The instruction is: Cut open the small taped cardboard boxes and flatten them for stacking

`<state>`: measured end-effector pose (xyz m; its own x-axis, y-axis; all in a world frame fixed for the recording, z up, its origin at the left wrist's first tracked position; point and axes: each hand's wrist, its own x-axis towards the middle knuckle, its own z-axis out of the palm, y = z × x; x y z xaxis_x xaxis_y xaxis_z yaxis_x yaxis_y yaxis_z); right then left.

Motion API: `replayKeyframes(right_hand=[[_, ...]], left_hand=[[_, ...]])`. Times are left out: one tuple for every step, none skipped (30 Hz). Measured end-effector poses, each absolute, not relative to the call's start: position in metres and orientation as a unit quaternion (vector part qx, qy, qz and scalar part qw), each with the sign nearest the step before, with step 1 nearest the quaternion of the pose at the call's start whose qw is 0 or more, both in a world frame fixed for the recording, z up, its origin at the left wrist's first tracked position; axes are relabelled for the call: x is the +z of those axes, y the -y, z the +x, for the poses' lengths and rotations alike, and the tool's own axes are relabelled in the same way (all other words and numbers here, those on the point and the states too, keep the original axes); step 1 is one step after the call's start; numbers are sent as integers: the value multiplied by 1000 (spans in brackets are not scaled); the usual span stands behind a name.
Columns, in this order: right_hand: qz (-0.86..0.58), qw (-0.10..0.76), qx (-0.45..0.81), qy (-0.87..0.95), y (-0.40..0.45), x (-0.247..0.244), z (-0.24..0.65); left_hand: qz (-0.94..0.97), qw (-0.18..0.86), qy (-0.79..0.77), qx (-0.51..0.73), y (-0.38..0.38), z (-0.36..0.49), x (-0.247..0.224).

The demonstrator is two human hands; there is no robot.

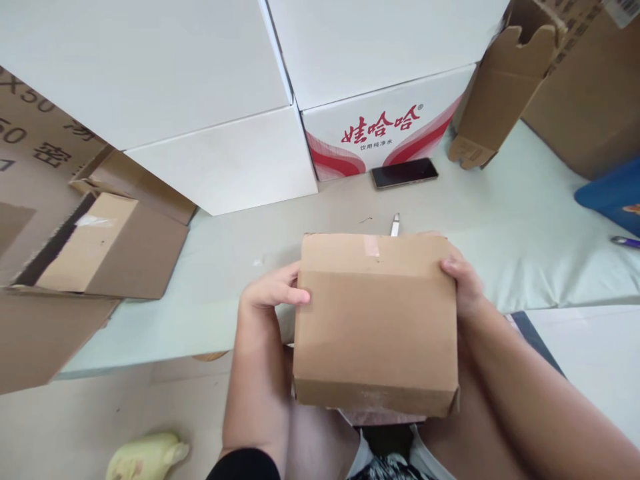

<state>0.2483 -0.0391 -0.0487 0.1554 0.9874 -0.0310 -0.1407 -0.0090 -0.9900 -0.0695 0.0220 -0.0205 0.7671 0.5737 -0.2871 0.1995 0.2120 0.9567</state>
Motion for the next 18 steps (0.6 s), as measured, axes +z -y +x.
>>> replayKeyframes(right_hand=[[-492, 592, 500, 397, 37, -48, 247], [-476, 615, 505, 375, 35, -48, 247], [-465, 639, 499, 356, 33, -48, 246], [-459, 661, 482, 345, 30, -49, 245], [-455, 679, 465, 339, 28, -50, 245], [-453, 694, 450, 333, 26, -52, 246], [-454, 704, 437, 327, 24, -53, 247], [-456, 715, 424, 319, 22, -55, 248], [-459, 724, 412, 309, 20, -57, 249], [-463, 731, 402, 299, 19, -59, 251], [-466, 737, 394, 290, 18, -61, 252], [-468, 743, 386, 282, 18, -63, 254], [-468, 747, 382, 277, 18, -64, 254], [-470, 748, 380, 275, 18, -65, 255], [-475, 745, 379, 277, 18, -65, 255], [-481, 737, 382, 282, 18, -65, 254], [-488, 726, 391, 287, 19, -64, 252], [-492, 713, 408, 290, 20, -62, 251]], left_hand=[[618, 709, -314, 128, -25, -70, -22], [619, 704, -321, 138, -27, -70, -24], [615, 699, -332, 151, -28, -70, -26], [609, 693, -346, 168, -28, -68, -28], [603, 689, -357, 182, -27, -66, -29], [599, 686, -365, 192, -27, -64, -29], [596, 684, -369, 200, -26, -61, -29], [595, 683, -369, 208, -25, -58, -28], [594, 683, -365, 217, -25, -55, -27], [593, 682, -362, 229, -24, -53, -25], [588, 681, -361, 246, -24, -50, -23], [579, 680, -365, 265, -24, -48, -22], [566, 678, -374, 281, -23, -47, -21], [552, 676, -389, 296, -23, -46, -20], [535, 674, -405, 308, -23, -45, -20], [519, 672, -421, 318, -24, -45, -20], [505, 669, -435, 328, -25, -44, -21], [494, 664, -447, 340, -26, -44, -23]])
